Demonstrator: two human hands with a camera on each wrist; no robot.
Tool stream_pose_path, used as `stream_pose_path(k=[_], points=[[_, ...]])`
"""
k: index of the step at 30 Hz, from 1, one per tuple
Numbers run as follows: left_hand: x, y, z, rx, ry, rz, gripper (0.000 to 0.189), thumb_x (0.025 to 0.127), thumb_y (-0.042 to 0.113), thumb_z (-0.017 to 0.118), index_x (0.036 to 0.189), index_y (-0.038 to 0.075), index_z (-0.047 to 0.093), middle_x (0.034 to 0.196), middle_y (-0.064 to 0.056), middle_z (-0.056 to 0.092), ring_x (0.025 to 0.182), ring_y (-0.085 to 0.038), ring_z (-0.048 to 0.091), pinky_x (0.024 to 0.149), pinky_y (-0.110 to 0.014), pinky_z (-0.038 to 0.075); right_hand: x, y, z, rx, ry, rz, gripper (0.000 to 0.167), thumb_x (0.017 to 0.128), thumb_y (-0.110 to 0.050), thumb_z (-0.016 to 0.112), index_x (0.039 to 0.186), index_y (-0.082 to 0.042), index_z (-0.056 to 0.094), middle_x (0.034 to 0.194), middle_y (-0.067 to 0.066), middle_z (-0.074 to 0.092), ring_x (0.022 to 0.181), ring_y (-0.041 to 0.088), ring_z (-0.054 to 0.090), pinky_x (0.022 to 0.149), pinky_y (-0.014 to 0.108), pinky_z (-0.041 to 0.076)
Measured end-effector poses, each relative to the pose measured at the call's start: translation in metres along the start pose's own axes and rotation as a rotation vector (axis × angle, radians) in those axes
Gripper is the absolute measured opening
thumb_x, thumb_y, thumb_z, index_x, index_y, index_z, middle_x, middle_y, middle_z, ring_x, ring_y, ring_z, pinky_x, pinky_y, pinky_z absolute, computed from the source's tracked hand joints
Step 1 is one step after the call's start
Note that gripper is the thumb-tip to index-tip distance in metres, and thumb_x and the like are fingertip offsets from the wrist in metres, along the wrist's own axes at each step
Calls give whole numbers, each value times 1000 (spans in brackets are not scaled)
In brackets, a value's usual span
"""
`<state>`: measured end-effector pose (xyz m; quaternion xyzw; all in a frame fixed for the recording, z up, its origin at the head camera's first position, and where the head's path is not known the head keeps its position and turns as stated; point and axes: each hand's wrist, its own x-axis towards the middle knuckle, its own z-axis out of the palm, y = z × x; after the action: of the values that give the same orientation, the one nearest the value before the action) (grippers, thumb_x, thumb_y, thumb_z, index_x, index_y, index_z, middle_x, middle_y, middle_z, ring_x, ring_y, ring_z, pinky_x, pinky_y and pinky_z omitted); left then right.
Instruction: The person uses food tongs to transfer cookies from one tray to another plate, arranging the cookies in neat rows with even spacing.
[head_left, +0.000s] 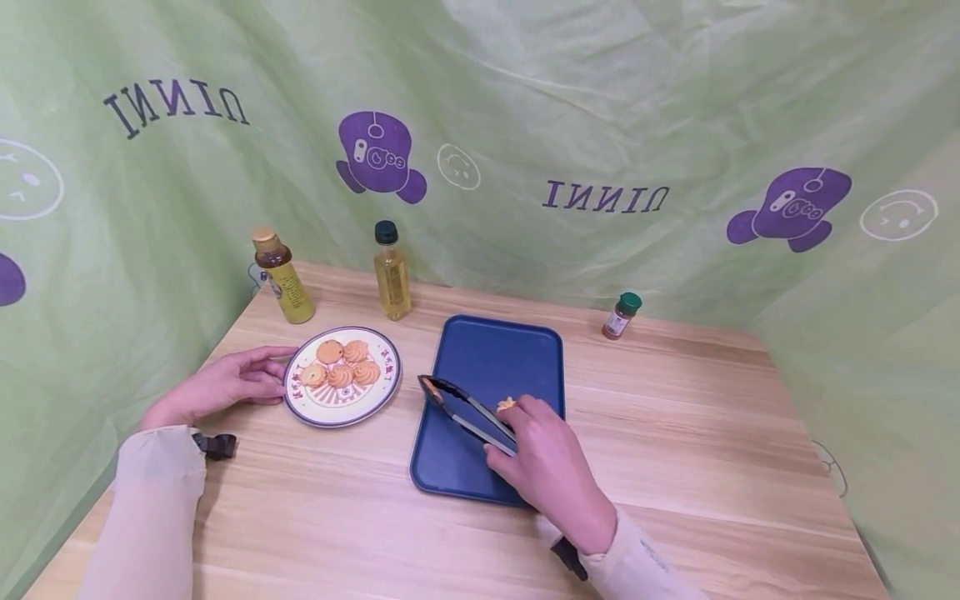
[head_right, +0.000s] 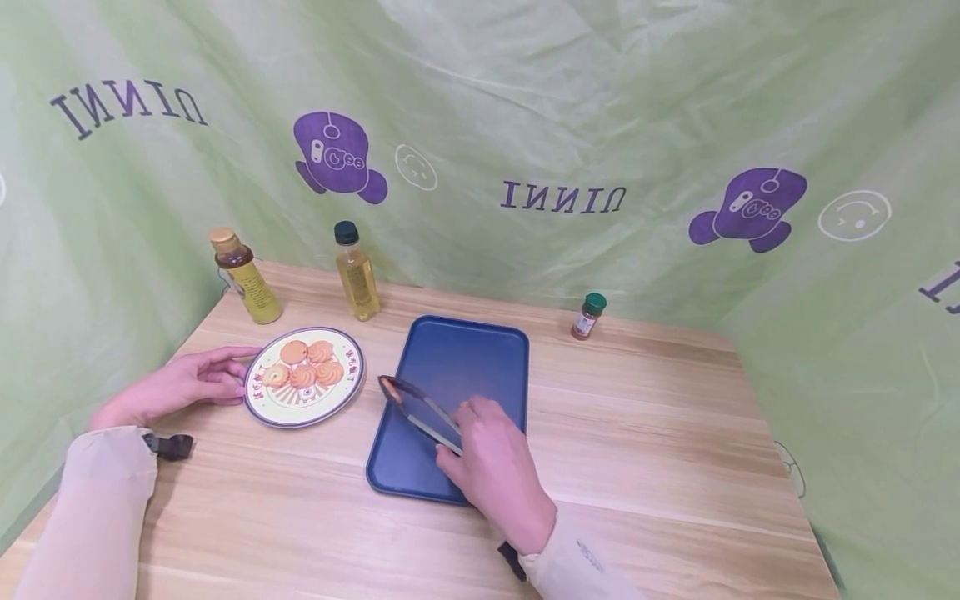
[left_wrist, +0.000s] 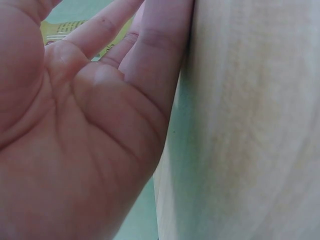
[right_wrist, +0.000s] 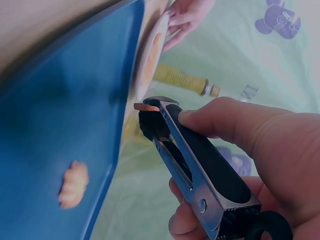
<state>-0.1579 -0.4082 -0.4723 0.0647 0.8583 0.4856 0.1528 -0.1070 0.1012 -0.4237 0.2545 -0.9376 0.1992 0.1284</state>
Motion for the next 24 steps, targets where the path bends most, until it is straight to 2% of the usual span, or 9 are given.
stream_pose_path(k=[6,13,19,24], points=[[1,-1,-1,-67,-26,-15,78,104,7,78,170,-5,37,125,-3,74,107,-4,74,91,-22,67,24,-27,14,57,-5,-71,33,86,-28,96,108,-7,84,98,3,75,87,19,68,73,32,63],[1,-2,-1,-98,-38,-9,79,104,4,76,170,-7,35,126,-4,74,108,-4,75,92,-24,68,49,-61,37,24,-12,-191,25,88,-25,89,106,-8,83,96,2,73,85,18,65,68,30,61],[3,-2,-1,-102,-32,-3,78,104,2,75,170,-7,36,129,-11,73,110,-2,74,94,-25,69,57,-76,56,-18,-63,-225,19,92,-28,87,100,-12,80,93,-1,67,83,15,59,61,28,57],[3,-3,-2,-118,-28,-11,79,103,2,76,170,-7,36,129,-11,72,108,-3,74,94,-26,69,59,-82,65,-36,-73,-238,22,92,-29,87,104,-12,79,93,-2,67,84,15,61,61,28,58]])
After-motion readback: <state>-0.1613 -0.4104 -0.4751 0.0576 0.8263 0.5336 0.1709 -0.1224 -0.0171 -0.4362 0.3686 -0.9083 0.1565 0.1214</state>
